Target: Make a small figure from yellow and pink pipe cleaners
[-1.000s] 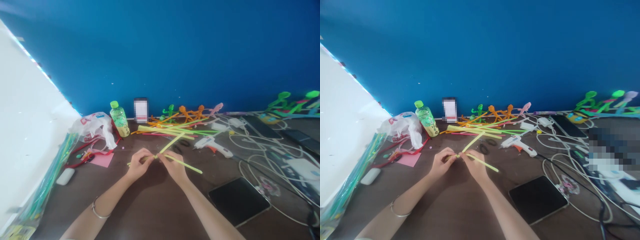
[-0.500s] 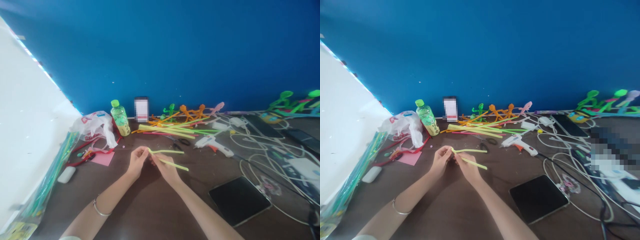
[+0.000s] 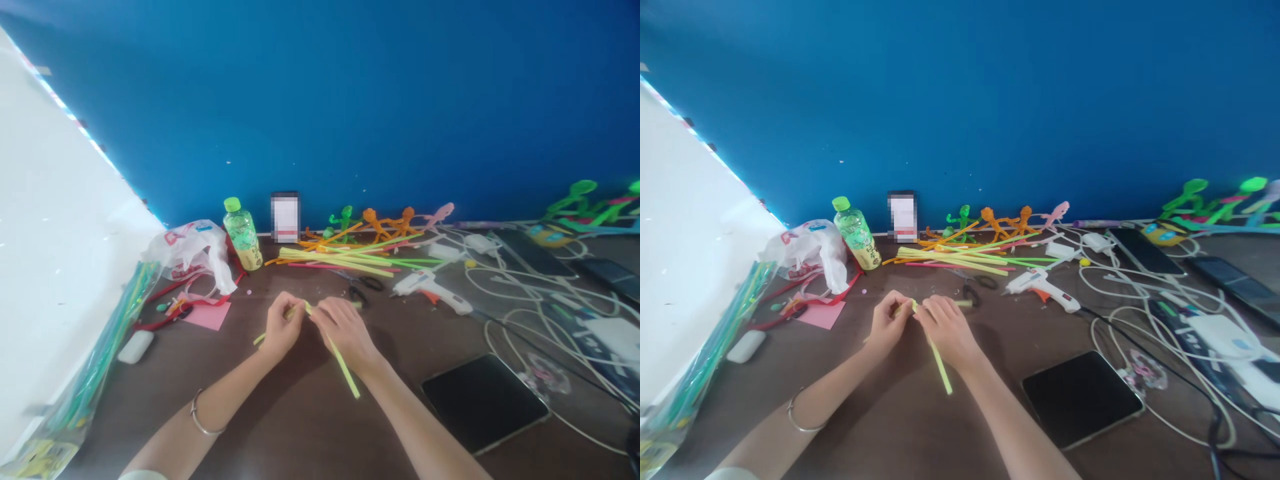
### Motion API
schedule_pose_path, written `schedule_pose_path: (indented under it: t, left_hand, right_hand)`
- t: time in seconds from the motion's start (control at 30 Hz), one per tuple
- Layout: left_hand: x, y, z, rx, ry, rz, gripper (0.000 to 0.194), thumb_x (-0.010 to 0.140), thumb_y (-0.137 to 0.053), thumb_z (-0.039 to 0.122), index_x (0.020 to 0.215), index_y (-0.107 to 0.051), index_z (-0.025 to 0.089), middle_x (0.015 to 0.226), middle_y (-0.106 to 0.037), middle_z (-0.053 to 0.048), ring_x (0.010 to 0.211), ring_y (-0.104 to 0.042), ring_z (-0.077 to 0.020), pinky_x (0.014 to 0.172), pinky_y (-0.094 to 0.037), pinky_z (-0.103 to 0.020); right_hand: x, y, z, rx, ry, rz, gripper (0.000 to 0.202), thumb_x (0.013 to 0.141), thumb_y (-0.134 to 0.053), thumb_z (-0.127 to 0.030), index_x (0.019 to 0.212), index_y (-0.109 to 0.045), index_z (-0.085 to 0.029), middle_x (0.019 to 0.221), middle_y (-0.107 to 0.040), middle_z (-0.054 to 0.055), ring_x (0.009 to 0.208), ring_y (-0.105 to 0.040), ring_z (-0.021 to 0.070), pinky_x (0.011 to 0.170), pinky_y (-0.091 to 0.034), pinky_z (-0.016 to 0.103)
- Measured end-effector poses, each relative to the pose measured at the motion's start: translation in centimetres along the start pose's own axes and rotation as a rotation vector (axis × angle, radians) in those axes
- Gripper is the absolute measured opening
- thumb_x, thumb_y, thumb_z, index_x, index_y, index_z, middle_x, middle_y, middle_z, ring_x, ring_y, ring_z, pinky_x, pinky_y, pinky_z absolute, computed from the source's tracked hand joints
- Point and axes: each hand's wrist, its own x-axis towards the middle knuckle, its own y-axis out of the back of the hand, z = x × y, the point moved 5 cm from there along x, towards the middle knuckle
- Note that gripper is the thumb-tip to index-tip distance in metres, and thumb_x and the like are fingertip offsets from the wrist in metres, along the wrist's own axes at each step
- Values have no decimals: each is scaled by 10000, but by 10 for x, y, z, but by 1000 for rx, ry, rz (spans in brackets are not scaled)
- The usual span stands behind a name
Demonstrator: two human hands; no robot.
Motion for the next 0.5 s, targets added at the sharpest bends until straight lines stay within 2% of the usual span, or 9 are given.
schedule_pose_path:
  t: [0.07, 0.13, 0.27, 0.4, 0.5]
  left_hand:
    - [-1, -1, 2, 58, -41, -4, 191, 772, -509, 291, 641, -520, 153, 637, -480, 8, 592, -441, -92, 550, -340, -212]
    - [-3, -1, 5, 109, -77, -11, 195, 774, -500, 280, 628, -523, 154, 622, -461, 11, 571, -419, -88, 529, -316, -211]
    - [-5, -2, 10, 158, -109, -17, 183, 777, -488, 264, 632, -519, 157, 624, -448, 17, 549, -402, -82, 510, -299, -209]
    - [-6, -4, 13, 178, -126, -55, 173, 781, -488, 265, 642, -506, 162, 631, -458, 19, 558, -419, -85, 521, -317, -209]
    - [-7, -6, 14, 191, -154, -86, 173, 788, -486, 264, 650, -512, 164, 644, -470, 14, 574, -433, -89, 543, -333, -214]
  right_hand:
    - [-1, 0, 3, 76, 20, 29, 160, 833, -481, -146, 930, -608, -160, 875, -635, 92, 885, -569, 200, 796, -438, 345]
    - [-3, -3, 6, 233, -36, 50, 172, 841, -460, -138, 936, -600, -169, 848, -646, 76, 820, -591, 171, 742, -469, 302]
    - [-10, -11, 20, 468, -386, 115, 180, 860, -424, -198, 840, -603, -185, 767, -661, 48, 689, -615, 140, 659, -487, 246]
    - [-14, -19, 27, 625, -707, 70, 231, 860, -417, -326, 793, -585, -182, 627, -629, 22, 605, -613, 145, 609, -490, 250]
    - [-15, -25, 29, 826, -898, 49, 276, 843, -412, -418, 813, -540, -175, 516, -557, -19, 460, -565, 126, 449, -455, 221]
